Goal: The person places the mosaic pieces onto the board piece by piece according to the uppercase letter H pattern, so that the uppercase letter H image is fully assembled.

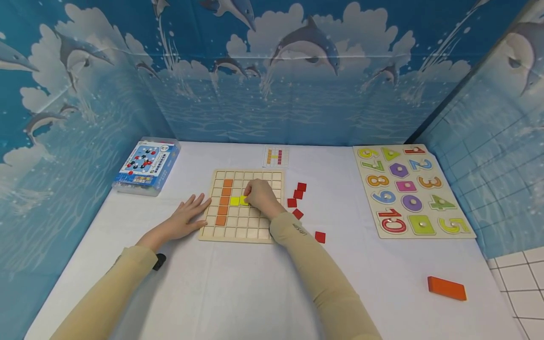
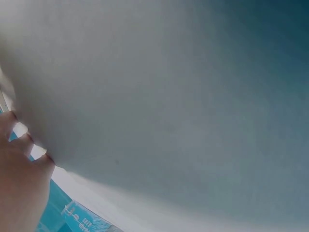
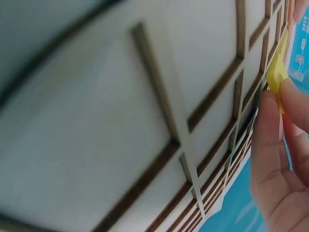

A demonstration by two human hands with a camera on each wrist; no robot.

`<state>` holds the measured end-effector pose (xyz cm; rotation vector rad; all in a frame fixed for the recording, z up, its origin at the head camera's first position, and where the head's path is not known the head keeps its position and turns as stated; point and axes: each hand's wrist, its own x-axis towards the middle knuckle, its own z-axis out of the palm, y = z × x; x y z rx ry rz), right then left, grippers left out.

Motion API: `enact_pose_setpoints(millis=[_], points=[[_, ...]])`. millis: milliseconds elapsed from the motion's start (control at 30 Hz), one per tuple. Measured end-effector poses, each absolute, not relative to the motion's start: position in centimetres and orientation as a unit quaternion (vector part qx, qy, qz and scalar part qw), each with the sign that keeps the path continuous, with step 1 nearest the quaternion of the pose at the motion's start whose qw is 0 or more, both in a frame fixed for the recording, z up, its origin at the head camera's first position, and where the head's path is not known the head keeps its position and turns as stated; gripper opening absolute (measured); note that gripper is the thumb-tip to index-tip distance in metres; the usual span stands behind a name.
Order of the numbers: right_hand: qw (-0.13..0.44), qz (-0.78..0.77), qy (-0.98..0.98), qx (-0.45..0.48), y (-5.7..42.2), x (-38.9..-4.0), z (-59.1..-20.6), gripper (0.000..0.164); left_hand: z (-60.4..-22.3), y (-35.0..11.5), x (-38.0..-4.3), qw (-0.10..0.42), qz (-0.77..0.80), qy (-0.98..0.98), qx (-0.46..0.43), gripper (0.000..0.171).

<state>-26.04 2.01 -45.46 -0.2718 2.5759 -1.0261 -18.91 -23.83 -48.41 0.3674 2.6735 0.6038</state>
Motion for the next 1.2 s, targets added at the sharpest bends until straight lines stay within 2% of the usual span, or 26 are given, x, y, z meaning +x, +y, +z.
enact_pose_setpoints(millis=[467, 633, 900, 1200], points=[[0.155, -0.306, 0.933, -0.106, 1.2, -25.6, -45.7, 0.006, -48.1, -23.7, -18.8, 0.185, 0.225, 0.947, 0.136, 0.070], [0.160, -0.333, 0.923, -0.103, 1.9, -25.4, -45.5, 0.004, -48.1, -23.6, -18.7, 0.185, 0.225, 0.947, 0.137, 0.070], [0.155, -0.399, 0.901, -0.076, 5.8, -26.4, -44.2, 0.016, -48.2, -23.8, -18.9, 0.183, 0.220, 0.949, 0.136, 0.070], [0.160, -0.401, 0.902, 0.015, 12.2, -28.3, -43.6, 0.031, -48.2, -23.8, -18.9, 0.184, 0.219, 0.948, 0.139, 0.070]])
